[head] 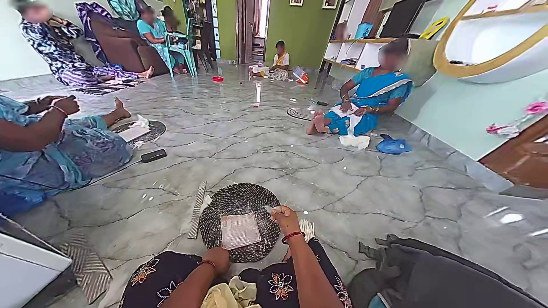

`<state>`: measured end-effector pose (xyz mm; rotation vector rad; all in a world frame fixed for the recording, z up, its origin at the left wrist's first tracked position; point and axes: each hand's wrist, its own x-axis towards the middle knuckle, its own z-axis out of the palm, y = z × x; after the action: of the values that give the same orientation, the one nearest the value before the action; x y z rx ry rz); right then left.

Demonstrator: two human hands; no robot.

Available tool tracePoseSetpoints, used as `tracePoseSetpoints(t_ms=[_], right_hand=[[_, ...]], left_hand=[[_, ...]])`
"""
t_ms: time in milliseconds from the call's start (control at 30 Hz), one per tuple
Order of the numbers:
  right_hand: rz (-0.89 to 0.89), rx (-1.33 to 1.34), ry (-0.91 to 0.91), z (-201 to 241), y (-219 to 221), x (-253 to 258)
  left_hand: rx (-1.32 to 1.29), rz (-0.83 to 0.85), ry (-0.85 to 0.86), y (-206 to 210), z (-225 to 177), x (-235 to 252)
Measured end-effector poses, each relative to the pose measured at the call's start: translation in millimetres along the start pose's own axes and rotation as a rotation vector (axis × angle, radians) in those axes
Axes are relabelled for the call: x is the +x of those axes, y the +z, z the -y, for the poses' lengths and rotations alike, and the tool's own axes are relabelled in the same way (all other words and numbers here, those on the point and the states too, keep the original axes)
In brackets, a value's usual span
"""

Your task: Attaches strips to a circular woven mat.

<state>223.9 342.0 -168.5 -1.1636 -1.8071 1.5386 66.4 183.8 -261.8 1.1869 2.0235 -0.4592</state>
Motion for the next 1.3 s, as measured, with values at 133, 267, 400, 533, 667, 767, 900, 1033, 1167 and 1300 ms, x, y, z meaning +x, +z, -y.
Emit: tracePoseSetpoints(t_ms=[133,267,400,533,667,767,900,1033,1167,1300], right_hand=[[0.004,-0.013,0.004,-1,0,1],[0.000,-0.020,-0.002,-1,0,1],[0.004,-0.018,0.006,1,0,0],[0.008,-0.006,0.001,1,-2,0],[0.009,0.000,-0.008,-1,-1,2],[0.014,-0.001,-0.017,-1,2,6],[0.015,-0.017,-0.028,-3,4,6],[-0.011,-0.020,-0.013,-1,-1,3],[-0.019,0.009,-0.015,-2,-1,0],[-0.001,-0.027,-0.005,-1,2,0]], left_hand=[[-0.026,0.030,0.081,1,4,10],[-0.096,0.030,0.177,4,8,17],[-0.388,-0.259,0.299,5,21,10],[-0.810,-1.068,0.094,-5,38,-26],[-0.865,-1.638,-0.265,-15,104,-43],[-1.421,-1.472,-0.418,-7,133,-38],[-2.093,-1.205,-0.399,0,142,-32],[-1.567,-1.181,-0.414,-5,140,-26],[-0.987,-1.006,-0.008,-2,109,-28],[-0.426,-0.439,0.225,-3,75,-27]])
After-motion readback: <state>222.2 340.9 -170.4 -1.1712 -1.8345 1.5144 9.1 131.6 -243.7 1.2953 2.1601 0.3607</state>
